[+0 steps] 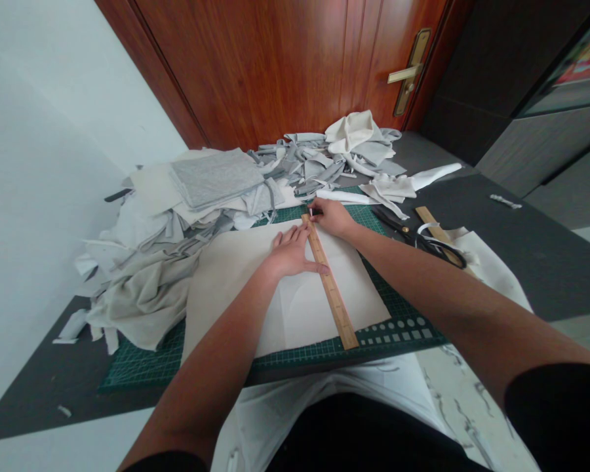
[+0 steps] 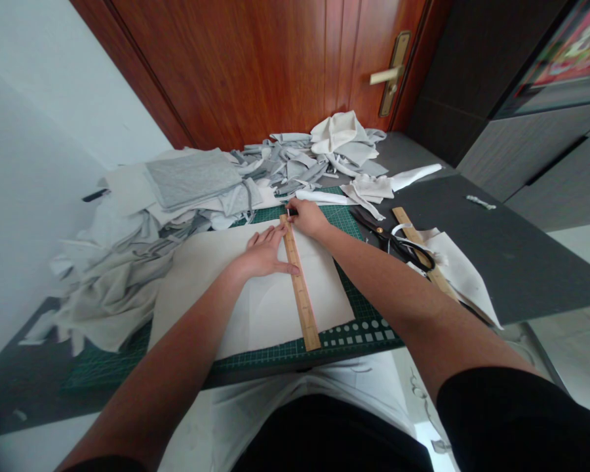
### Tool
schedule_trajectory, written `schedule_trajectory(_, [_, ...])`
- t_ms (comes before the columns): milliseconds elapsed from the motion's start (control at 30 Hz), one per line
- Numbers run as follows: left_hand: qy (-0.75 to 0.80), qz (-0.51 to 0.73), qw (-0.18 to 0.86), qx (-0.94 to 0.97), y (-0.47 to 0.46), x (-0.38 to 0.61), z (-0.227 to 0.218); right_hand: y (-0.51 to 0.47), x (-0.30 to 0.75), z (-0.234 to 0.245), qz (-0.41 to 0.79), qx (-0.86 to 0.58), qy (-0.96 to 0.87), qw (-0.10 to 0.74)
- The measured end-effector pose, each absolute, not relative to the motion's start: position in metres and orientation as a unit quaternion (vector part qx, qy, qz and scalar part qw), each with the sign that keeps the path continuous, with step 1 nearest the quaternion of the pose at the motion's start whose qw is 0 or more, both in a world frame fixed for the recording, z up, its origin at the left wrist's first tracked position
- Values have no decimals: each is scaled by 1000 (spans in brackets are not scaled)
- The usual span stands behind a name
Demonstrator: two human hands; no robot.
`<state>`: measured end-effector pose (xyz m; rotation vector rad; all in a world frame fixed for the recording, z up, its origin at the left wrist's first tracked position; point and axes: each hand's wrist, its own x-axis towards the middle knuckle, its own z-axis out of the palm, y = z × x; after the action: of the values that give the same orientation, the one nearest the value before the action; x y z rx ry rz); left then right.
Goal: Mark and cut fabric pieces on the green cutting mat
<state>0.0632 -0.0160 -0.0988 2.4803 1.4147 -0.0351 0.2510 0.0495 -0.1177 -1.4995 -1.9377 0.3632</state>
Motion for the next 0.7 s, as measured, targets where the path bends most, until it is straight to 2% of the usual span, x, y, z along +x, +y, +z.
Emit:
schedule_trajectory(300, [495, -20, 140, 857, -17, 64, -97, 22, 253, -113, 122, -564, -755, 311])
schedule_trajectory(700, [483, -30, 135, 865, -15, 64, -98, -36, 260, -109, 157, -539, -775, 291])
